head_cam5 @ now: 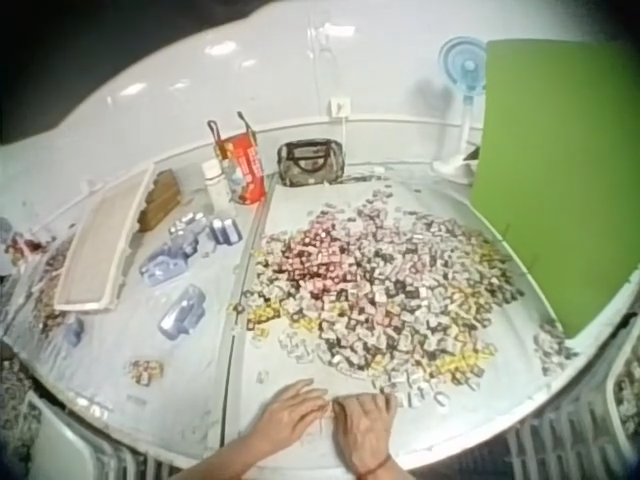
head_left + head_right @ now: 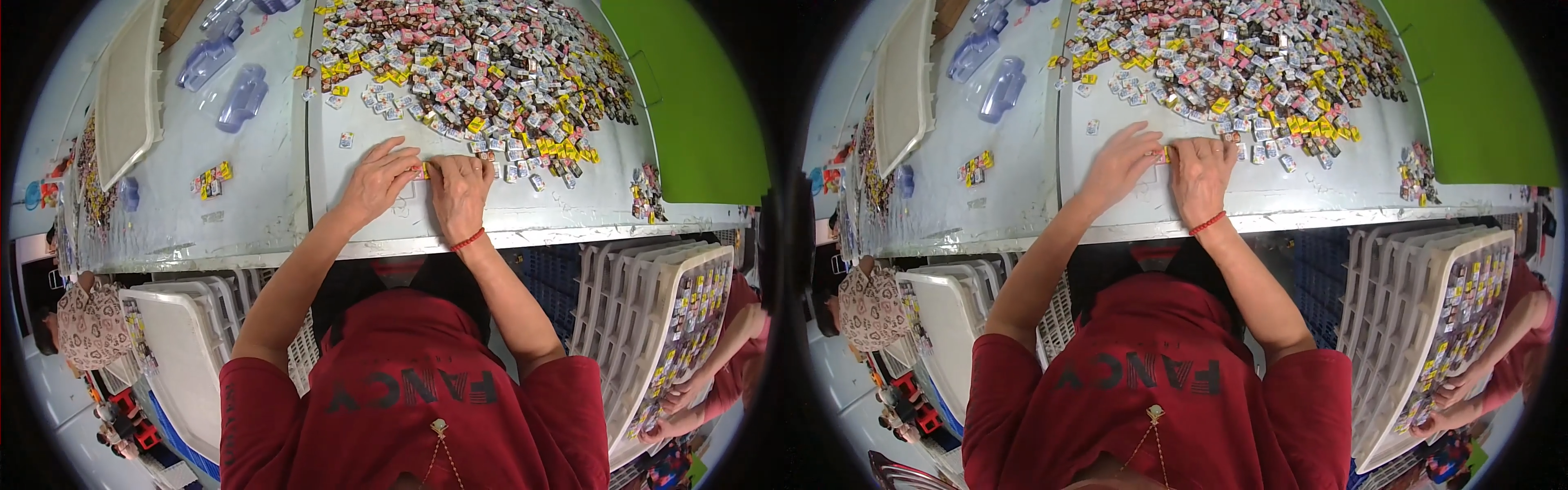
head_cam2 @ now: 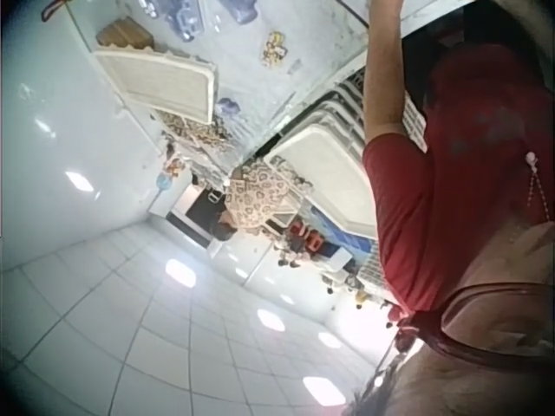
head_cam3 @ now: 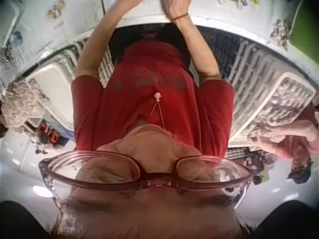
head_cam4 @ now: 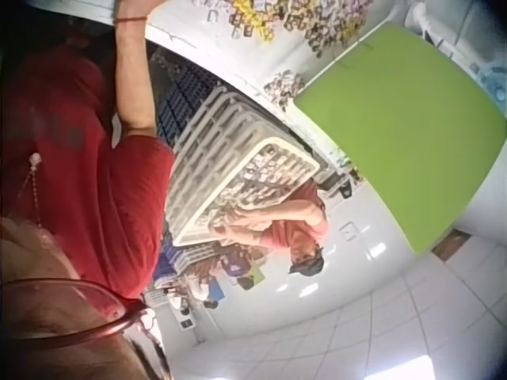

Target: Assembling and sorting small colorful toy parts at a factory workstation.

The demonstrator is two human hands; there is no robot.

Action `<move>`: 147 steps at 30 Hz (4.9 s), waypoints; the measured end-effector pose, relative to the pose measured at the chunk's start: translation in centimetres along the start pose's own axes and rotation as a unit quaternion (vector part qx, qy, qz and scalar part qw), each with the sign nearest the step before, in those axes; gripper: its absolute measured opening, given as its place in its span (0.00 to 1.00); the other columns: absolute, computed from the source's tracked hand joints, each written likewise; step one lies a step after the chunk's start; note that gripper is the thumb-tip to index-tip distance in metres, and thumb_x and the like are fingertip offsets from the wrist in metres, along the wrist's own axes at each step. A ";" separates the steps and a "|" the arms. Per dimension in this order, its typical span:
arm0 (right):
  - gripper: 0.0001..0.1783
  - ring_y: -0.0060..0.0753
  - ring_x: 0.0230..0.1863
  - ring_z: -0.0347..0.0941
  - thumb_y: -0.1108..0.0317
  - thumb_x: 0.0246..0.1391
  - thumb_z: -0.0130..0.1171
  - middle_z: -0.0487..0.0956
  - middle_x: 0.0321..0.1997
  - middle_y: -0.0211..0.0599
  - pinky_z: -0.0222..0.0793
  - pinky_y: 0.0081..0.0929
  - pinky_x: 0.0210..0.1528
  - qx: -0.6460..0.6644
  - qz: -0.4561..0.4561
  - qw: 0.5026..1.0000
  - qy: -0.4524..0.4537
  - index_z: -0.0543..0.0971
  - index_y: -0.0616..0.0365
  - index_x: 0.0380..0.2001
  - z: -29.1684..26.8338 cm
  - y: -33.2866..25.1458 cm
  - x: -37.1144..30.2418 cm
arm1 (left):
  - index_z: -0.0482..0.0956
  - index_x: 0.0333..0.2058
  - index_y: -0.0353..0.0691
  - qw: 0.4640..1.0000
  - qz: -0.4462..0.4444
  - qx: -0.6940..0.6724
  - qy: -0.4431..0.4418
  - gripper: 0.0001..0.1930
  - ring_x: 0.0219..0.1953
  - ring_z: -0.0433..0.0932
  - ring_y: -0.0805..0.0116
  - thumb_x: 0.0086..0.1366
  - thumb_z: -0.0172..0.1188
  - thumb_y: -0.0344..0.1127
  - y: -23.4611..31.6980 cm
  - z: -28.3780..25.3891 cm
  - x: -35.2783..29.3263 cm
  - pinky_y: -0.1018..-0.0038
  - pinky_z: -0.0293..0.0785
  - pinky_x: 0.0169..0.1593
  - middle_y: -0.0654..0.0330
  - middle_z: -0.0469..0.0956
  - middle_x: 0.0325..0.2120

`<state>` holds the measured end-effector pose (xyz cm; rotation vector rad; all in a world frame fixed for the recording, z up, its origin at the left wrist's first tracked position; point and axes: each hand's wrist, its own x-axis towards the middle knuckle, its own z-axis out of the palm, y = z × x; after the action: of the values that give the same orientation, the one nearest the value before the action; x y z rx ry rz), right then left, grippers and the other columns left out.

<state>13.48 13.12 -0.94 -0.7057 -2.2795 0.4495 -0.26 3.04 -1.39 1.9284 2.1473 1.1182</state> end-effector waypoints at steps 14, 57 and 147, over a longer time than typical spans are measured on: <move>0.11 0.42 0.39 0.73 0.74 0.47 0.63 0.80 0.35 0.38 0.66 0.37 0.43 -0.066 -0.058 0.996 -0.005 0.79 0.57 0.36 -7.9 6.9 -0.1 | 0.76 0.35 0.35 0.998 0.055 0.032 -0.007 0.09 0.43 0.73 0.57 0.54 0.61 0.28 7.0 1.5 -1.0 0.67 0.75 0.38 0.54 0.73 0.37; 0.15 0.42 0.45 0.71 0.70 0.47 0.63 0.78 0.42 0.37 0.59 0.42 0.54 -0.063 0.006 0.990 -0.127 0.79 0.54 0.41 -9.2 6.6 -1.6 | 0.76 0.45 0.35 0.964 0.086 -0.058 -0.246 0.16 0.43 0.73 0.55 0.56 0.61 0.28 3.6 4.3 7.7 0.66 0.70 0.47 0.54 0.76 0.42; 0.11 0.35 0.45 0.71 0.72 0.47 0.60 0.79 0.47 0.30 0.53 0.49 0.62 -0.018 -0.176 0.977 -0.117 0.80 0.56 0.37 -1.6 -1.2 -1.4 | 0.78 0.41 0.29 0.986 -0.054 0.088 0.133 0.15 0.51 0.73 0.54 0.52 0.63 0.25 4.2 1.4 -4.8 0.64 0.69 0.54 0.53 0.76 0.44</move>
<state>15.06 11.51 0.01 -0.2624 -2.5723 0.3347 5.03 -0.66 -2.22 1.7876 2.5343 1.2692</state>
